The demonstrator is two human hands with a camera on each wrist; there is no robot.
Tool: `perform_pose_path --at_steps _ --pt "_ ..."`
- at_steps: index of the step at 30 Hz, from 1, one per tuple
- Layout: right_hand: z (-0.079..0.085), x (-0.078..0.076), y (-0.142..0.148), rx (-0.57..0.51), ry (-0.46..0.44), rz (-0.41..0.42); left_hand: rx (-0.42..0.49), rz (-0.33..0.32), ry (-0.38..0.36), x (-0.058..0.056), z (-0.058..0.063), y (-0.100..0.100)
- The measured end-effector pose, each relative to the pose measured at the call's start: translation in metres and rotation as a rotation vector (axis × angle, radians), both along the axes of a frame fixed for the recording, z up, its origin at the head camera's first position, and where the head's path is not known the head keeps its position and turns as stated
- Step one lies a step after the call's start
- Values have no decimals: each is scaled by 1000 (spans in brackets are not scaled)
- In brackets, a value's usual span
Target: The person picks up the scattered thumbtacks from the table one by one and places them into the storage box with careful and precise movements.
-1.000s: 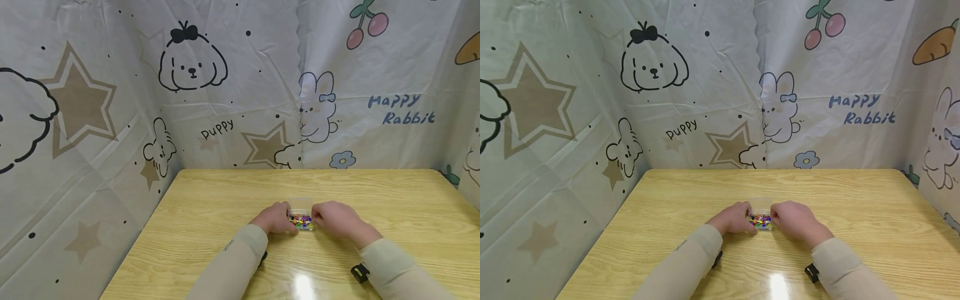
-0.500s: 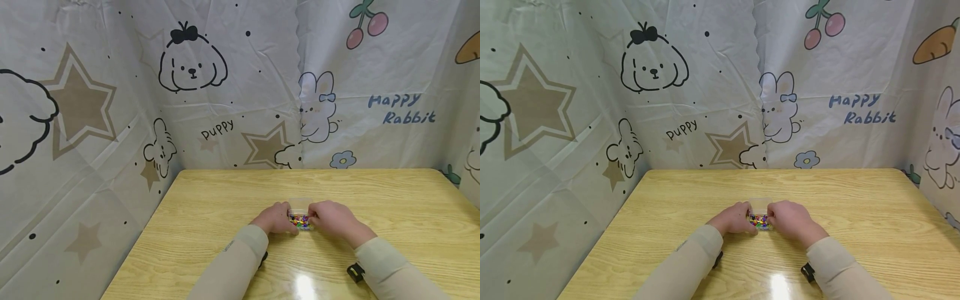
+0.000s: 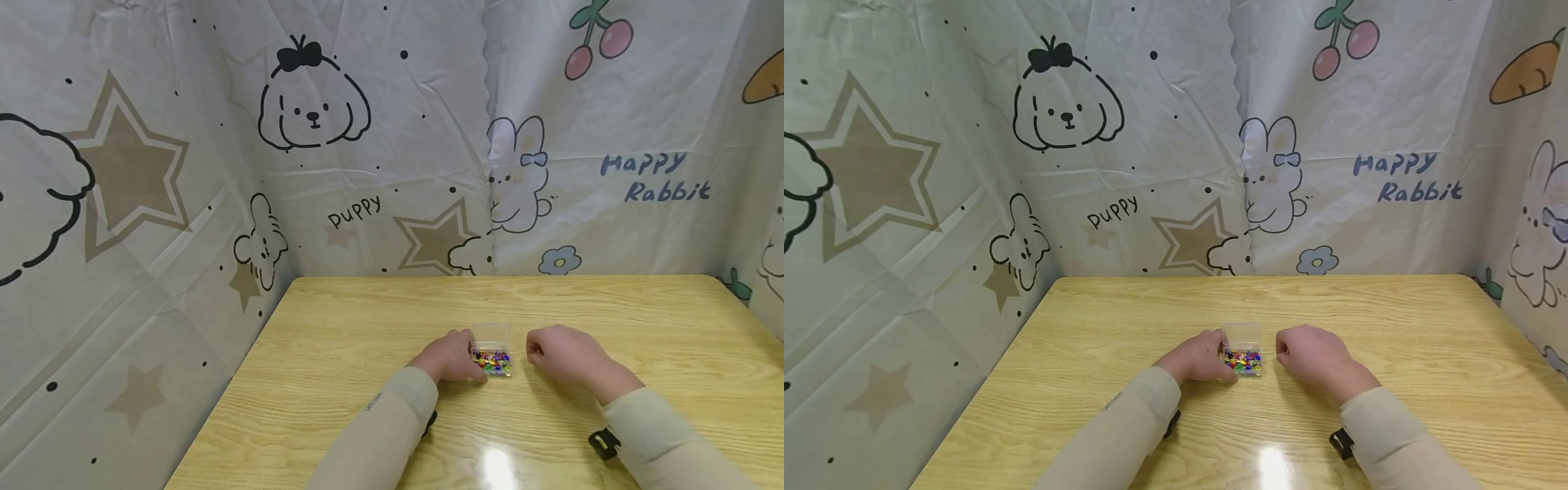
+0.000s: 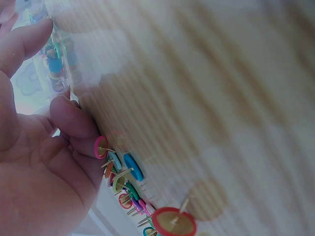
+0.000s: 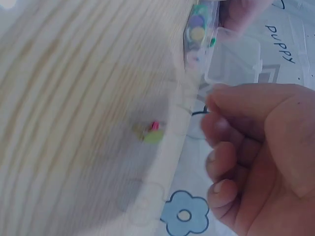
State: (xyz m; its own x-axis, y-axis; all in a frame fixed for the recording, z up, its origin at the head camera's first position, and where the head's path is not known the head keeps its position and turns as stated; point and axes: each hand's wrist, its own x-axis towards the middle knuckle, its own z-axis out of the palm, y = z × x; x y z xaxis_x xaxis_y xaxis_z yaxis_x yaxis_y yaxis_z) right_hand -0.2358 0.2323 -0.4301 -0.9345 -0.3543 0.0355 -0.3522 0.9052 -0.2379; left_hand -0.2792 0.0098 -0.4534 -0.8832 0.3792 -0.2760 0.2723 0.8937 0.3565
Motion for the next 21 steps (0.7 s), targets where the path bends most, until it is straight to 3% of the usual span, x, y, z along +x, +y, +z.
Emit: perform_pose_path --at_steps 8,21 --pt "-1 7 16 40 -104 -36 0 -2 0 1 0 0" --pt "-9 6 18 71 -65 -41 -2 -12 -4 0 0 -1"
